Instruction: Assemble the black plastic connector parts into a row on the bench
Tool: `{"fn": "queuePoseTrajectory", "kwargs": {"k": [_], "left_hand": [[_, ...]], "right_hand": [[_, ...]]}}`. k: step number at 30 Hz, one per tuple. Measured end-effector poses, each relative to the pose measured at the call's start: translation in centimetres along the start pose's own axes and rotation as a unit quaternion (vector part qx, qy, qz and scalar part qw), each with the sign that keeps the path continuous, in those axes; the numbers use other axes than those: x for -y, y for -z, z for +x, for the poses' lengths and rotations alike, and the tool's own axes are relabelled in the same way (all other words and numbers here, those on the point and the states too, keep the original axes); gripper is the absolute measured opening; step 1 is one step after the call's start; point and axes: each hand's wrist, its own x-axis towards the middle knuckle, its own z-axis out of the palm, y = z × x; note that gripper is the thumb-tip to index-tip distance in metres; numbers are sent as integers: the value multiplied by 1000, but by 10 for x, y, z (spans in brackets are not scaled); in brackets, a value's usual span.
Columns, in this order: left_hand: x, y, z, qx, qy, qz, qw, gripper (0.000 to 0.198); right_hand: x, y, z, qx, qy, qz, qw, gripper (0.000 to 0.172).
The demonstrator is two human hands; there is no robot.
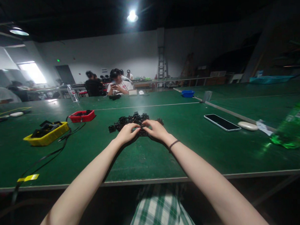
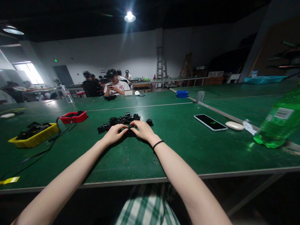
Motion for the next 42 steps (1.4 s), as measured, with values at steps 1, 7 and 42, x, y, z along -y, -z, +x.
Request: {"fn": "queuePoseTrajectory", "kwargs": {"k": [1, 7, 42], "left_hand": [[0, 0, 0, 0, 1, -1, 1000, 30], [-2, 1, 0, 1, 3, -4, 1000, 31], [-1, 0, 0, -4, 8, -16, 1000, 27]], "right_hand": [[0, 0, 0, 3, -2, 1, 1000, 18], [2, 1, 0, 11, -15, 7, 1000, 19], [2, 0, -1, 17, -5, 6, 1000, 28]]}}
